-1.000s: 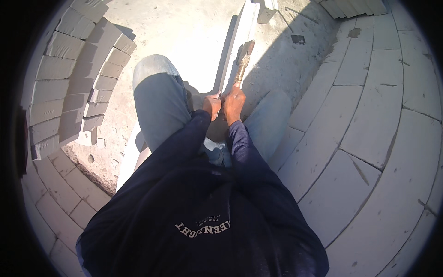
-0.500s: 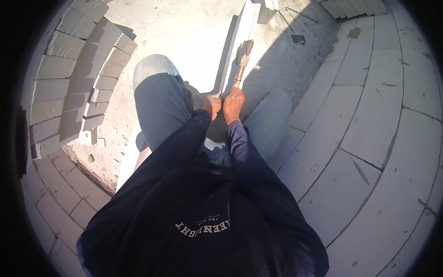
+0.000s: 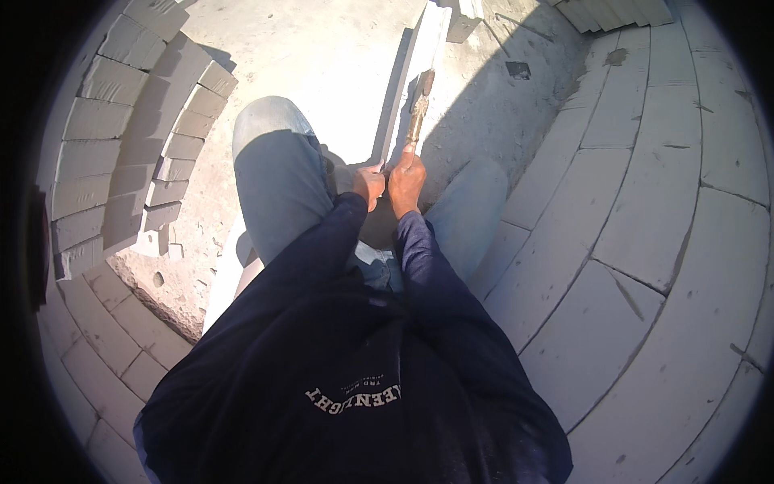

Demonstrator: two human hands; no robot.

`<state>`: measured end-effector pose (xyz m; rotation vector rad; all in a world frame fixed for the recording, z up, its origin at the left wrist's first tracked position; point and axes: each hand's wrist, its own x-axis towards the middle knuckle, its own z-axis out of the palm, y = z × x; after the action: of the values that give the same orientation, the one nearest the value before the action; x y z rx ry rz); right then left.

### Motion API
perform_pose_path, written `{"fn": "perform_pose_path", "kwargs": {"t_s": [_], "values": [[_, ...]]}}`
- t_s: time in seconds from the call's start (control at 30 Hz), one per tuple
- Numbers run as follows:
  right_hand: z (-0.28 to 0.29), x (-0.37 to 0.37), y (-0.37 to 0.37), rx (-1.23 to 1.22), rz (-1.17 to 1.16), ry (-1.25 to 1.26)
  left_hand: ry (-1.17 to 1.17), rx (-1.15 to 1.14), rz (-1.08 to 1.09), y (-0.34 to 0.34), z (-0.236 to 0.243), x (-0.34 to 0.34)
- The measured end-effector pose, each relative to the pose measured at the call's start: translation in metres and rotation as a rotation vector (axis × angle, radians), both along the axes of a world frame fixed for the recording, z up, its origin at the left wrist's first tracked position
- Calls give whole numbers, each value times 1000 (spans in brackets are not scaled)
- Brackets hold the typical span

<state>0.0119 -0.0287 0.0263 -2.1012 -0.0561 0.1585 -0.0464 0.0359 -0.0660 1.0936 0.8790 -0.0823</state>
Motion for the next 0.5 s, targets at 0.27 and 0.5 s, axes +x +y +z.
{"fn": "perform_pose_path", "kwargs": {"t_s": [0.27,0.5], "values": [[34,30,-18,-46,-47,96,68,72,112,-11,37,9],[23,17,-20,135,-121,358,143,68,31,-8,41,8]]}}
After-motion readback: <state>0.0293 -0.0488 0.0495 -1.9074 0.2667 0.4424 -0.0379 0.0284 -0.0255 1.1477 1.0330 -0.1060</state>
